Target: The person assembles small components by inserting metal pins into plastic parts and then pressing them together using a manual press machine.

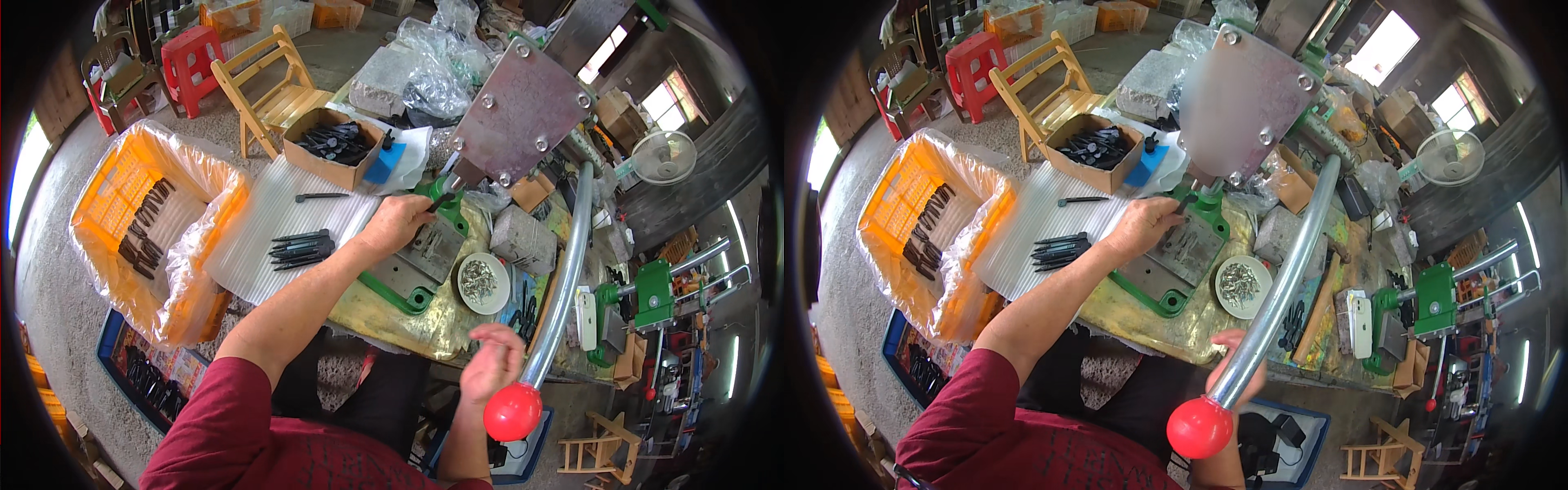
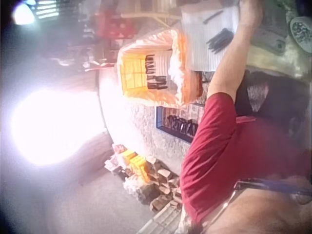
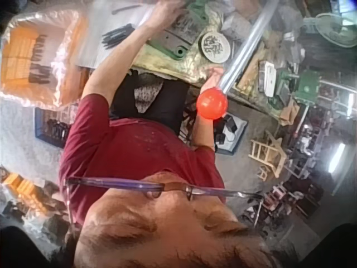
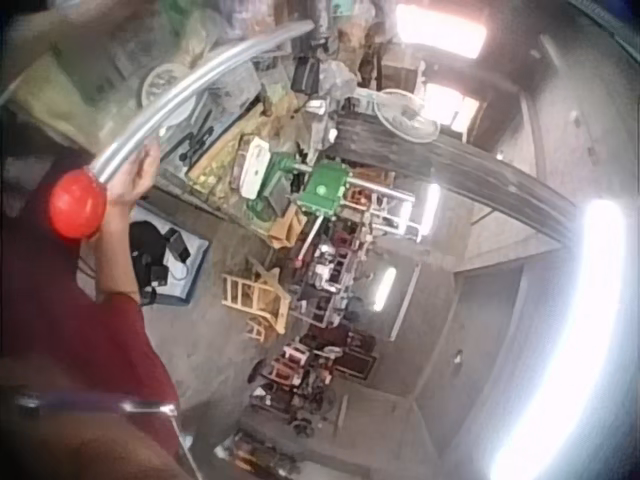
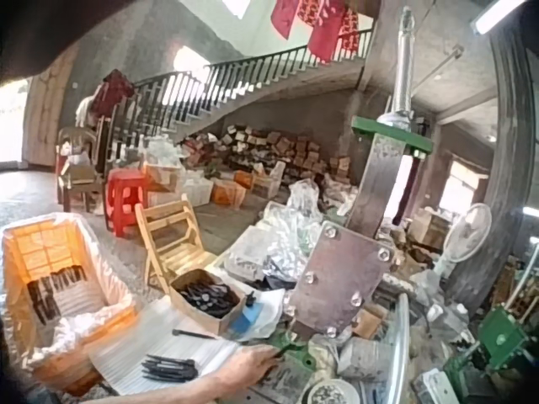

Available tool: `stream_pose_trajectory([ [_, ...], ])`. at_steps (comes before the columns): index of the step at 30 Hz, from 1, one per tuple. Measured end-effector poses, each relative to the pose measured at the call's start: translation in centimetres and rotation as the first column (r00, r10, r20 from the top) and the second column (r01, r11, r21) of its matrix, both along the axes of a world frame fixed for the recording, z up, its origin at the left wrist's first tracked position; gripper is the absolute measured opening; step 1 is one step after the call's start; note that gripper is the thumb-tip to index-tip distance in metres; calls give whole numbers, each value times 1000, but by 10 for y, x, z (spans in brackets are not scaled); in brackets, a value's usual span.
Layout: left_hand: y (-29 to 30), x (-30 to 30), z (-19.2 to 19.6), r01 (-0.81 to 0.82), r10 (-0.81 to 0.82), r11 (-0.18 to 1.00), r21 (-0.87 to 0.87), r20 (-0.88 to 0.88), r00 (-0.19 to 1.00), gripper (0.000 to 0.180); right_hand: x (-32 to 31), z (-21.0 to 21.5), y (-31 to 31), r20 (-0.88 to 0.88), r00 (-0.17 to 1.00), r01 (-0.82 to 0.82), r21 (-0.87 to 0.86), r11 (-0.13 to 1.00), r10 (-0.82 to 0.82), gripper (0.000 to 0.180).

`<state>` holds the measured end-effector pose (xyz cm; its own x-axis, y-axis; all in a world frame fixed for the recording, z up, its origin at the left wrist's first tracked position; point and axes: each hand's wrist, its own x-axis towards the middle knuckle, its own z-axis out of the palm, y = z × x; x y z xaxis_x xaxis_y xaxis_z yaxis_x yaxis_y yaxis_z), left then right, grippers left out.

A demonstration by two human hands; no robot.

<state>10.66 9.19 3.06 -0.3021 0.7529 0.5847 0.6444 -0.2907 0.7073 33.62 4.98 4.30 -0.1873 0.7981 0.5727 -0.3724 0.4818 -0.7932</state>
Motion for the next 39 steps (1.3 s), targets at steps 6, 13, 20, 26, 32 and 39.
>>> stream_pose_trajectory([
  [6,-2,1,-1,8,-6,1000,-21,60,998,13,-14,103,-13,-76,953,278,607,744,-295,20],
  [13,-2,1,-6,28,-29,1000,14,49,998,10,-29,146,-40,273,950,-107,739,665,-150,32],
  [20,4,6,-3,54,-56,998,44,36,998,11,-29,178,-46,464,886,-395,739,546,14,32],
  [26,-2,-4,-12,5,-7,998,68,29,1000,12,-41,169,-53,378,924,-243,703,668,-61,33],
  [32,0,-1,-14,18,-19,999,41,40,999,13,-37,183,-53,420,906,-278,680,679,-51,33],
  [39,-2,-1,-13,25,-26,998,62,11,1000,13,-31,46,2,558,717,-463,829,312,-419,15],
])
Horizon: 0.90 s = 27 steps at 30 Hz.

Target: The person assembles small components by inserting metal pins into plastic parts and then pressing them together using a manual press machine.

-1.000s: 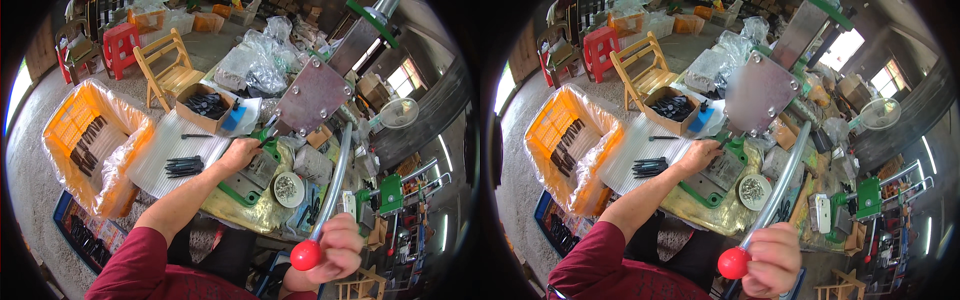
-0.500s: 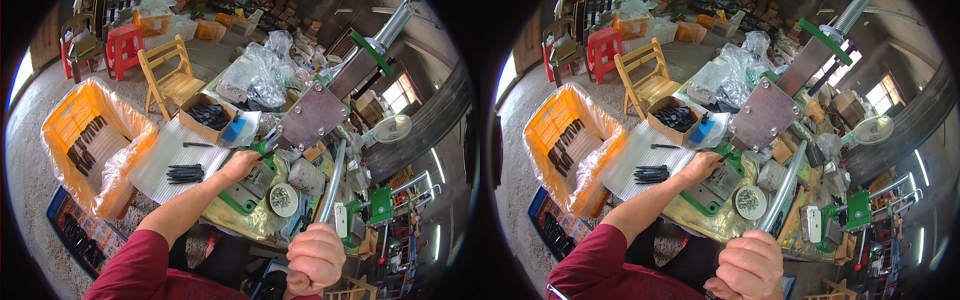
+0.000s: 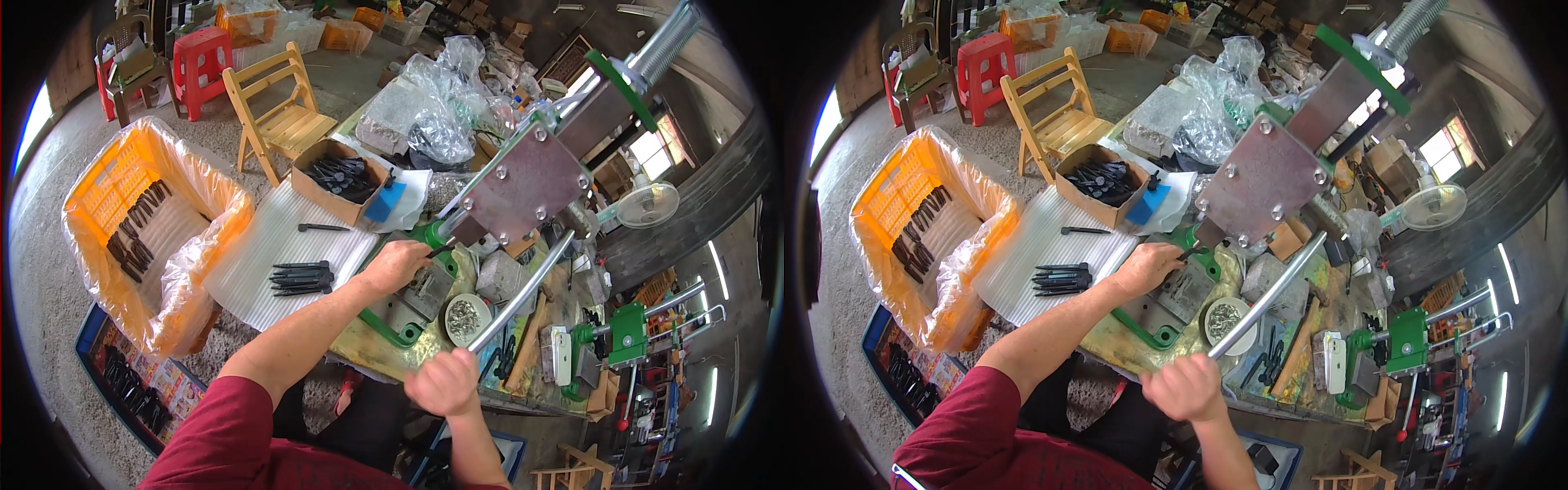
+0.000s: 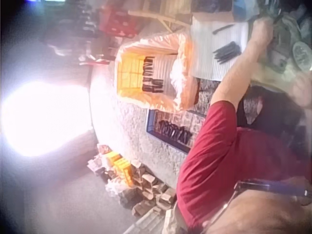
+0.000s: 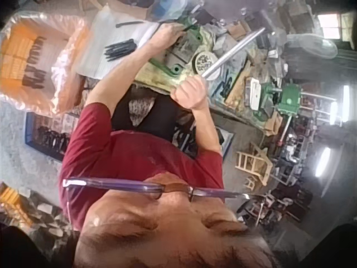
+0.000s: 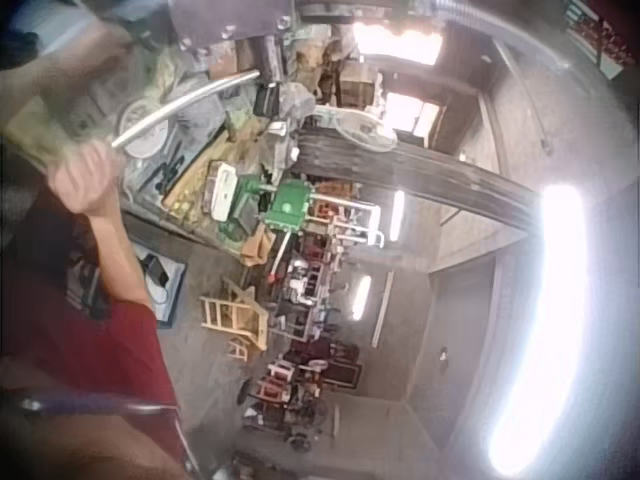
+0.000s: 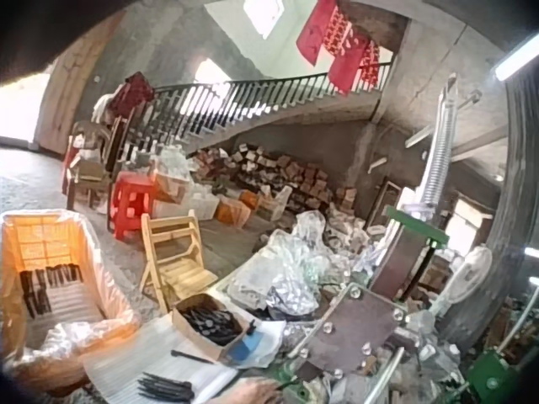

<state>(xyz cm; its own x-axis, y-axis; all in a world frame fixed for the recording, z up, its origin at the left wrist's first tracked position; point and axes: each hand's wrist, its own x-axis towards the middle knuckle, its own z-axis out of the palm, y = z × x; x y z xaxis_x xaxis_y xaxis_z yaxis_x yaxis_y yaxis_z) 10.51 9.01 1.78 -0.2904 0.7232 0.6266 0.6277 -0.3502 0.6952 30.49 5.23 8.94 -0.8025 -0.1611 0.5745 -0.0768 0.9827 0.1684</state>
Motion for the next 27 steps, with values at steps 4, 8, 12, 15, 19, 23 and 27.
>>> stream_pose_trajectory([
  [4,5,1,-1,12,-12,1000,1,31,999,15,-9,-2,3,-216,975,-80,-127,989,51,14],
  [8,3,0,-3,-2,2,1000,-14,10,1000,15,-6,18,-9,-201,976,-118,-174,978,82,12],
  [12,3,3,1,17,-15,1000,-25,68,998,15,4,63,-34,-279,955,-191,-303,934,105,18],
  [15,2,3,7,-10,10,1000,3,25,1000,14,6,87,-40,-380,916,-286,-399,871,127,23],
  [19,1,1,16,-20,20,999,-33,4,1000,14,0,98,-46,-495,867,-296,-412,862,61,36],
  [23,-8,1,24,-15,86,959,-282,243,966,14,4,90,-47,-511,859,-253,-361,898,36,34],
  [27,-24,-1,17,210,-64,975,-69,823,565,15,16,70,-40,-649,760,-272,-348,897,-21,33],
])
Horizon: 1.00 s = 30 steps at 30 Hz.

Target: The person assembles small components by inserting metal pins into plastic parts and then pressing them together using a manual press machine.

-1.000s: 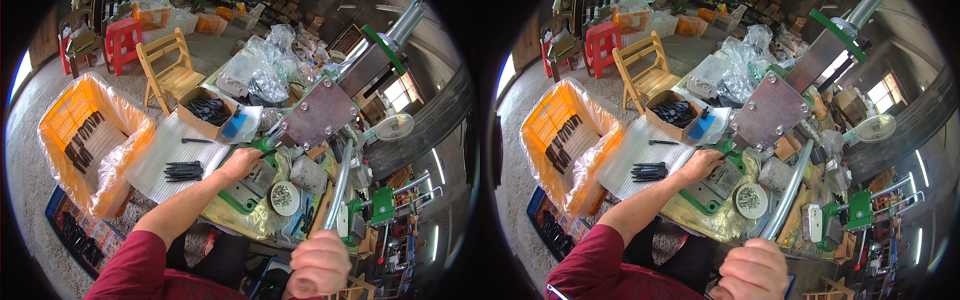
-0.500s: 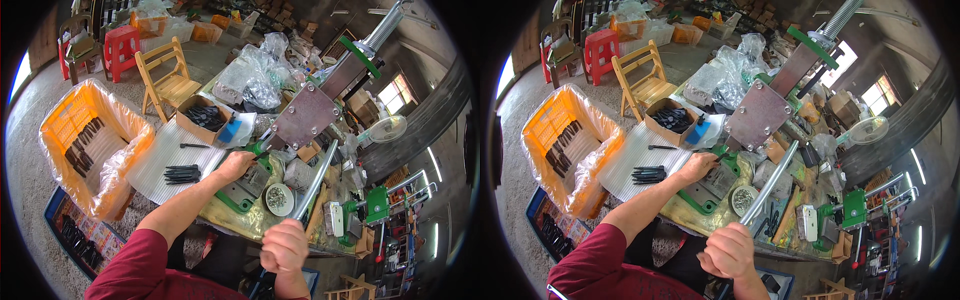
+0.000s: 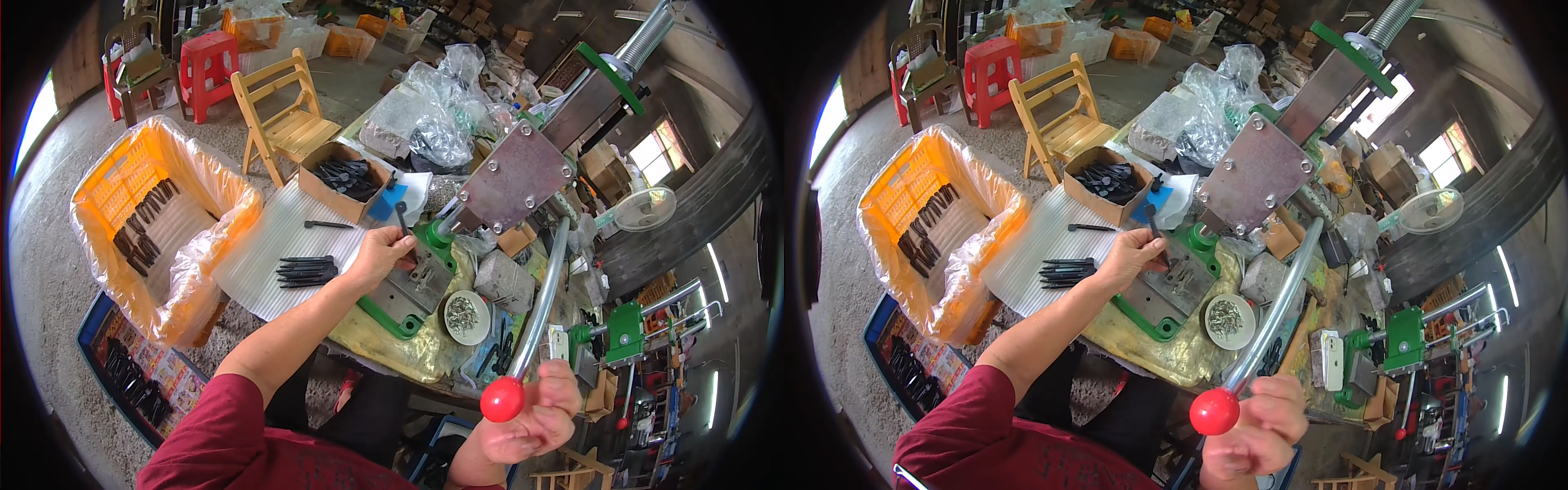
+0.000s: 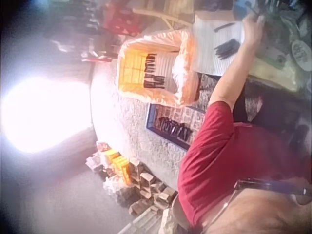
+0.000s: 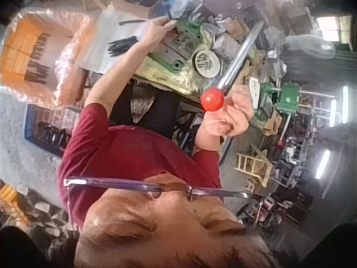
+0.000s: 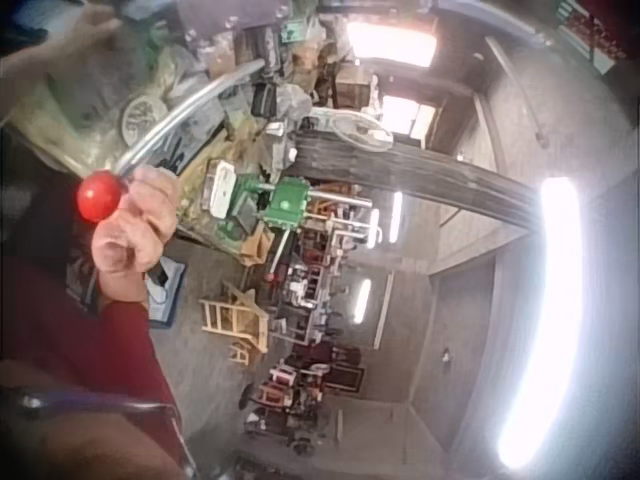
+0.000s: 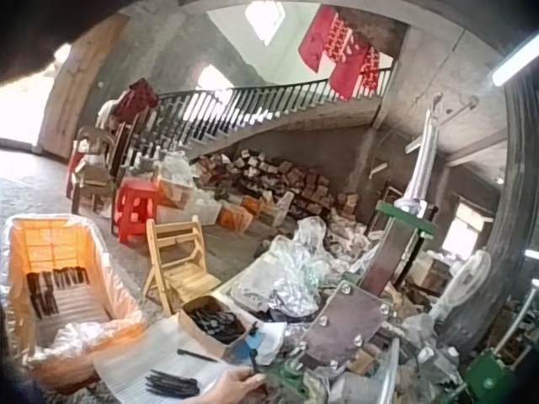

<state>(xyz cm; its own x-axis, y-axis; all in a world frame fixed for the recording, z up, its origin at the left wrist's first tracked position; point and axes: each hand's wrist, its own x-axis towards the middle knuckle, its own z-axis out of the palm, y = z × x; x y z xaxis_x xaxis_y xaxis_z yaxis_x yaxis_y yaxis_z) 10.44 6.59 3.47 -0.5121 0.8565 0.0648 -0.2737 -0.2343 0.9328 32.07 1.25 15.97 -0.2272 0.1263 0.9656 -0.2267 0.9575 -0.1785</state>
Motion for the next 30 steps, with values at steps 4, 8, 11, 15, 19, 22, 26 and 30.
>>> stream_pose_trajectory([
  [4,-24,0,1,64,-77,997,54,299,951,11,-3,-23,5,-250,949,155,-161,975,-193,24],
  [8,-44,1,3,41,-77,994,105,372,925,12,1,-58,0,-171,950,163,-444,881,-262,25],
  [11,-53,2,1,8,-57,991,134,366,929,13,-6,-81,-2,-202,963,67,-471,880,-181,16],
  [15,-68,-1,-1,-24,-12,992,127,275,961,12,-15,-93,-9,-161,985,-41,-557,829,-59,14],
  [19,-80,-6,-2,-49,22,991,124,209,978,14,-18,-101,-17,-141,990,-93,-665,741,-2,12],
  [22,-91,-18,2,-63,61,997,55,34,998,14,-18,-107,-21,-118,993,-94,-695,713,16,12],
  [26,-112,-43,8,-207,73,949,-238,-472,878,13,-17,-112,-20,-124,992,-104,-697,709,23,11],
  [30,-132,-62,-4,-408,-26,898,-166,-945,327,15,-16,-116,-20,-109,994,-88,-717,692,14,12],
])
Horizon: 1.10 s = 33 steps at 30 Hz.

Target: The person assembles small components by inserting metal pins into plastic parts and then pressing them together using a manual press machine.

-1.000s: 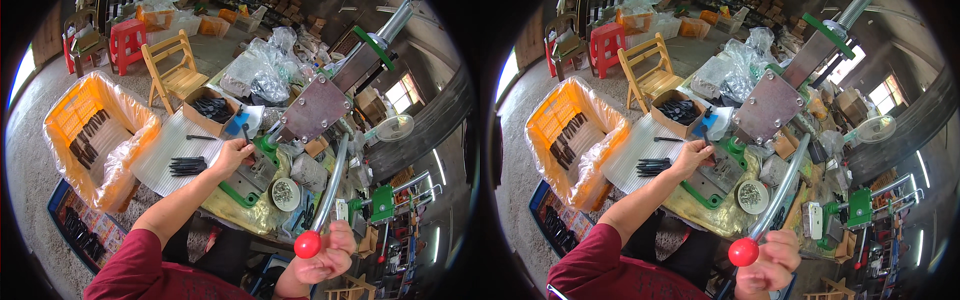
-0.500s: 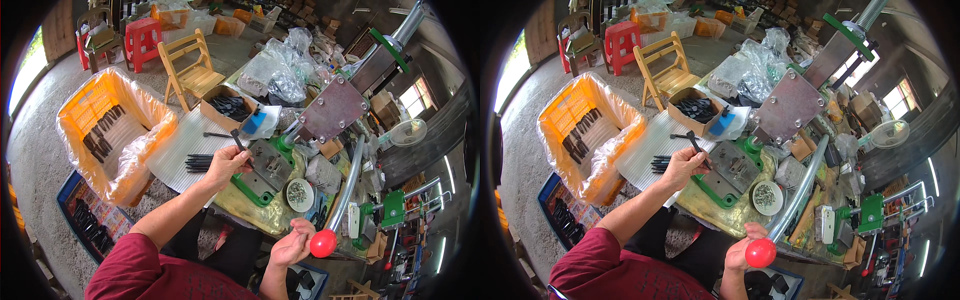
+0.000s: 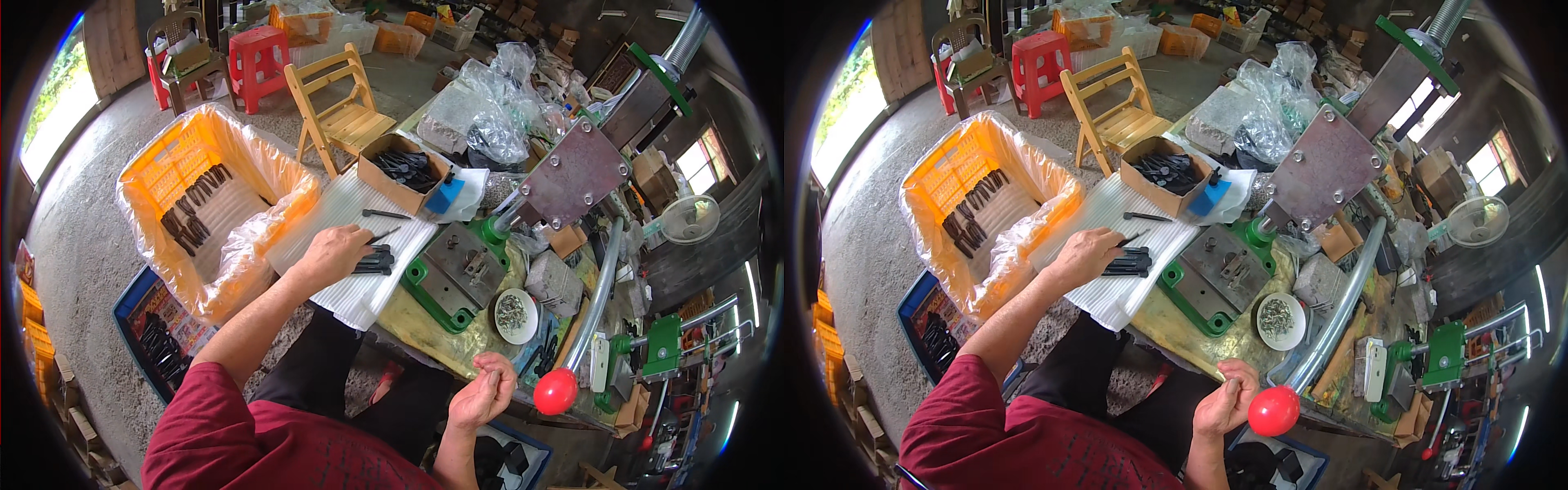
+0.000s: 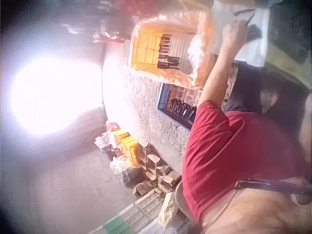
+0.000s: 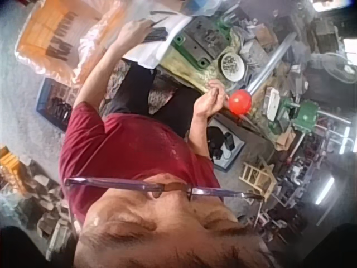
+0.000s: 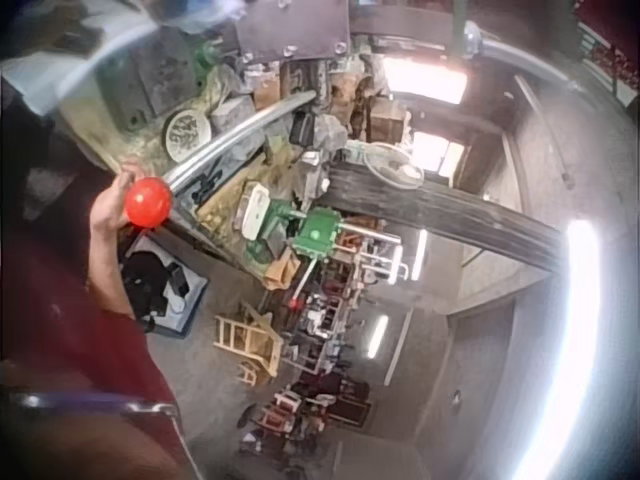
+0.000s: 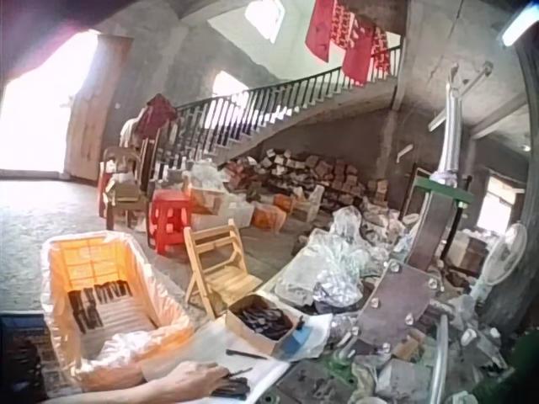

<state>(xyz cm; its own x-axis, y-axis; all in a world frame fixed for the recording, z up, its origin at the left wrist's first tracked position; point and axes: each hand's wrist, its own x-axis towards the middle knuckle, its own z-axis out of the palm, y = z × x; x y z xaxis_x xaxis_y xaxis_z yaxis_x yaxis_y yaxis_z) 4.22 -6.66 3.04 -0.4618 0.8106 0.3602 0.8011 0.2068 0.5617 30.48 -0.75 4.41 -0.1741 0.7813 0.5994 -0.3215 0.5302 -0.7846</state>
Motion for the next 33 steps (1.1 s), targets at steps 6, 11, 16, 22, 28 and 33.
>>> stream_pose_trajectory([
  [6,-9,-12,-21,48,-88,951,-306,-118,989,19,-3,-3,-2,0,999,-40,-38,998,40,10],
  [11,1,-17,-22,59,-115,932,-357,-139,984,19,-4,-2,-3,9,999,-38,-41,998,38,10],
  [16,5,-26,-30,99,-141,934,-344,-102,985,18,-6,-6,-2,24,999,-46,-43,998,47,11],
  [22,26,-35,-22,81,-91,949,-304,-19,996,20,-9,-12,0,23,997,-73,-97,993,76,11],
  [28,68,-55,-40,-135,114,966,-222,-106,988,21,-13,-19,-4,20,988,-146,-171,974,151,11],
  [33,86,-53,-48,-229,215,912,-341,-80,973,24,-14,-26,-7,53,985,-151,-211,966,165,11],
])
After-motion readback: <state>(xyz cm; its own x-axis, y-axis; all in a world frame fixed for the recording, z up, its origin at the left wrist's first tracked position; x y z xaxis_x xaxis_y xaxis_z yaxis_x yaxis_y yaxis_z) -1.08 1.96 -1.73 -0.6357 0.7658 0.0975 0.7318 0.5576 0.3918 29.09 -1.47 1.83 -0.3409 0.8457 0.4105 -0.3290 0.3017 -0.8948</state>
